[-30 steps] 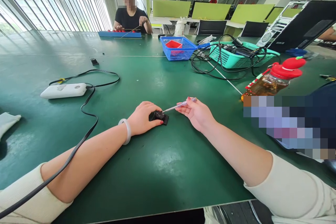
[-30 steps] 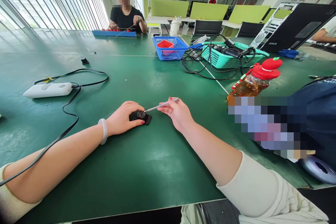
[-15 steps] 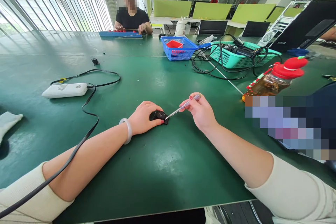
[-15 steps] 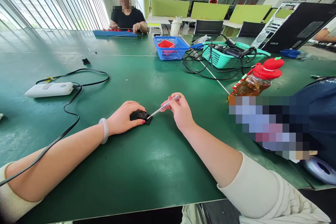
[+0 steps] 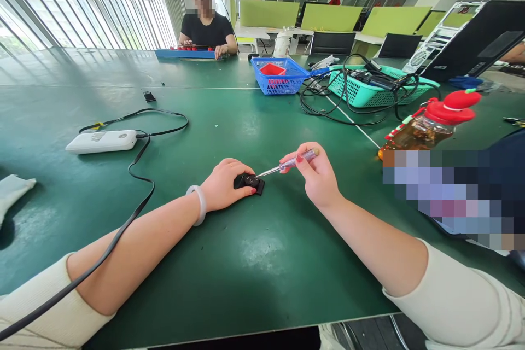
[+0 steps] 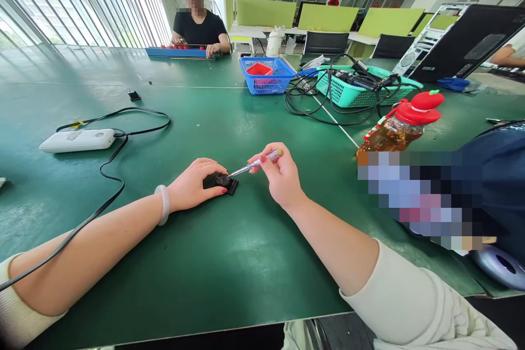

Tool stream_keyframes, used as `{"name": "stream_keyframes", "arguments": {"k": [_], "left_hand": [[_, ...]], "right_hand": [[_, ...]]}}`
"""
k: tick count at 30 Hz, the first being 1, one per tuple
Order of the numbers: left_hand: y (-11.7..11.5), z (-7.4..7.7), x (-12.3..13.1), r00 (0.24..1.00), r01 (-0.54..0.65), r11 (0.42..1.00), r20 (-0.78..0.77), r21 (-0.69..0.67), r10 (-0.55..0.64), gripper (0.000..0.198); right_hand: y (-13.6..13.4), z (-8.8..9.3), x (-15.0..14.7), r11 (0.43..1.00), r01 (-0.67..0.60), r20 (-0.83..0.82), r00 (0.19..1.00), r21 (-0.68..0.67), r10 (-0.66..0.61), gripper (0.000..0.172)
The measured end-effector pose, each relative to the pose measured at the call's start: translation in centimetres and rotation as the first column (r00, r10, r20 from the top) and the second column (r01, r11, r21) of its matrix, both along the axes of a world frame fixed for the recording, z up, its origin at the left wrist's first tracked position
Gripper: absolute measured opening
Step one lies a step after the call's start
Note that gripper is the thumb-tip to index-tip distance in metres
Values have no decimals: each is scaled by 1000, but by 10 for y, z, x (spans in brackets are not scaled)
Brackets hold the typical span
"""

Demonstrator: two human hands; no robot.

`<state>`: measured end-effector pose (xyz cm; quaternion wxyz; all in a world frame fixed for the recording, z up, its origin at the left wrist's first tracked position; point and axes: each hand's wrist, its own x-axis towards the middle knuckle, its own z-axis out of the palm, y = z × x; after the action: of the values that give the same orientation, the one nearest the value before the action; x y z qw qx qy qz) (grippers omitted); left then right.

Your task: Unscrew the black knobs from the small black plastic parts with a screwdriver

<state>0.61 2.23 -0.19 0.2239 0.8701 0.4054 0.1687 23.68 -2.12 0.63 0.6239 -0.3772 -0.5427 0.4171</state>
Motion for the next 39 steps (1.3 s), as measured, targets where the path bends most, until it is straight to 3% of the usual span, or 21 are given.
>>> {"name": "stream_keyframes", "arguments": {"k": [6,9,11,15,20,29,35,39], "left_hand": [[0,0,0,1000,1,1000,7,15,-2,33],[0,-1,0,1000,5,1000,3,23,-5,35],[0,-1,0,1000,3,1000,4,29,-3,35],[0,-1,0,1000,10,1000,16,30,-11,34],[-1,-1,0,1000,4,1000,20,25,-5,31],[-1,-1,1,1000,-1,999,27,37,0,30],[-1,-1,1,1000,-1,999,20,37,0,33],[0,-2,0,1000,-12,998,27,53,11,36]], "right_hand": [[-19,5,-6,984,-22,78,997,177,8,26],[-28,4,-8,949,-113,256,966,293,36,10],[-30,3,-10,881,-225,437,899,416,23,2],[-28,5,-12,661,-447,670,734,603,-114,17],[-32,8,-16,543,-550,758,583,634,-293,19],[-38,13,-20,491,-676,831,382,549,-404,17],[-39,12,-21,452,-667,794,387,592,-469,18],[-38,13,-19,469,-653,793,381,595,-476,20]]}}
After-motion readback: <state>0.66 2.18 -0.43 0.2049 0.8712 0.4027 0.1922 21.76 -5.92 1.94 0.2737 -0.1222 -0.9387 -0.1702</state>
